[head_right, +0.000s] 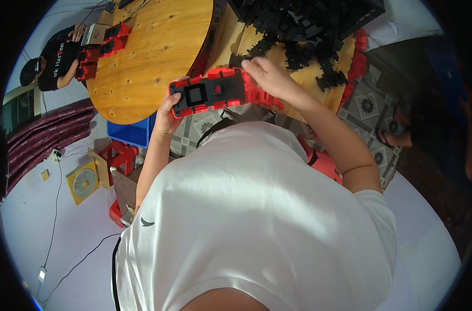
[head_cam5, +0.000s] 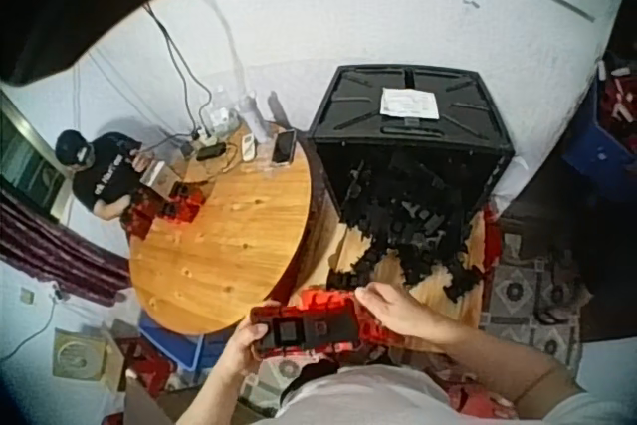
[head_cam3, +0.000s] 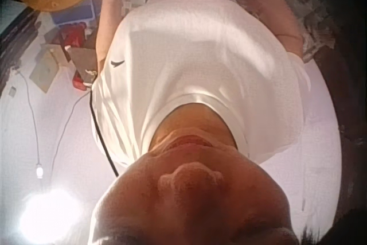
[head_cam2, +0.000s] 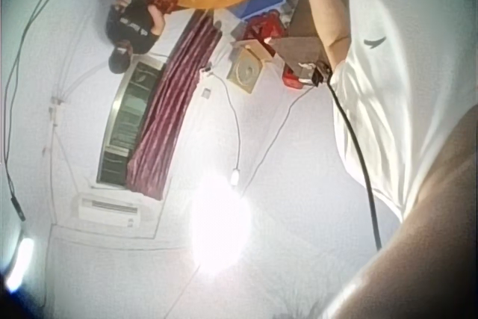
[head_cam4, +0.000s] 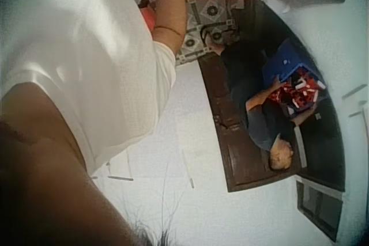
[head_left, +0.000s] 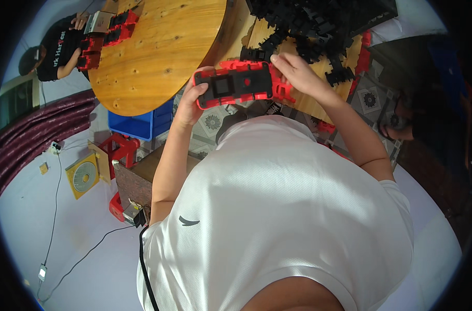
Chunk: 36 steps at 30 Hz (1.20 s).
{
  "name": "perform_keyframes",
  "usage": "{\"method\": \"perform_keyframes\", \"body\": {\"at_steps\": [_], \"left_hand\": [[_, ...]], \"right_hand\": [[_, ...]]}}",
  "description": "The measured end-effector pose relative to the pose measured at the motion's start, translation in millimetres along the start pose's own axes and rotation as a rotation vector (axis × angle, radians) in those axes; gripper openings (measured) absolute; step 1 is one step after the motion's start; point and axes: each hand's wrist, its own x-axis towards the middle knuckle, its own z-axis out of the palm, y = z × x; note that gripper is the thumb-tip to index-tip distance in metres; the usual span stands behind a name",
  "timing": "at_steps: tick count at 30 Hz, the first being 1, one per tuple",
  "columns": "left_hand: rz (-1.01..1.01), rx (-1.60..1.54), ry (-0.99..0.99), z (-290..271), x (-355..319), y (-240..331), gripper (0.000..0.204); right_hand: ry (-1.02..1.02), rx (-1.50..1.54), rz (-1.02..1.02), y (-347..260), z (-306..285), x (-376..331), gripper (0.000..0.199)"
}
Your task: The person separates red plastic casings from a stack and fits black plastic components into them by hand. The person places the assembled casings onto a round table and moves them to another table.
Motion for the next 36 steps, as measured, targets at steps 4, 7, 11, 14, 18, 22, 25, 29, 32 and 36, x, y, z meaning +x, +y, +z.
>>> {"method": "perform_keyframes", "body": {"at_steps": [4, 7, 11, 14, 18, 22, 25, 29, 32, 36], "left_hand": [[0.013, 0.087, -0.037, 2, -1, 7, 0.056], [0.030, 0.177, -0.057, 2, 0, 9, 0.057], [-0.024, 0.010, -0.085, -3, 7, -2, 0.056], [-0.026, -0.095, -0.036, -6, 10, -6, 0.056], [-0.020, -0.123, -0.029, -9, 14, -3, 0.054], [-0.054, -0.049, -0.062, -20, 25, -1, 0.054], [-0.060, -0.011, -0.067, -37, 33, 3, 0.057], [-0.034, 0.050, -0.077, -60, 42, 8, 0.059], [0.073, 0.174, 0.101, -91, 53, -3, 0.083], [-0.162, -0.107, 0.203, -102, 42, -18, 0.065]], "right_hand": [[-0.190, 0.205, 0.162, -1, 15, -6, 0.038], [-0.128, 0.077, -0.064, 5, 18, -3, 0.033], [-0.086, -0.011, -0.045, -4, 14, -3, 0.033], [-0.023, 0.055, -0.051, -2, 16, 1, 0.044], [-0.391, 0.251, 0.418, -15, 9, -24, 0.039], [-0.282, 0.386, 0.343, -2, 33, -29, 0.033], [-0.197, 0.404, 0.316, -4, 53, -29, 0.037], [-0.126, 0.450, 0.377, -11, 73, -16, 0.033], [-0.022, 0.528, 0.341, -6, 102, 5, 0.030], [0.112, 0.558, 0.348, -19, 165, 47, 0.031]]}}
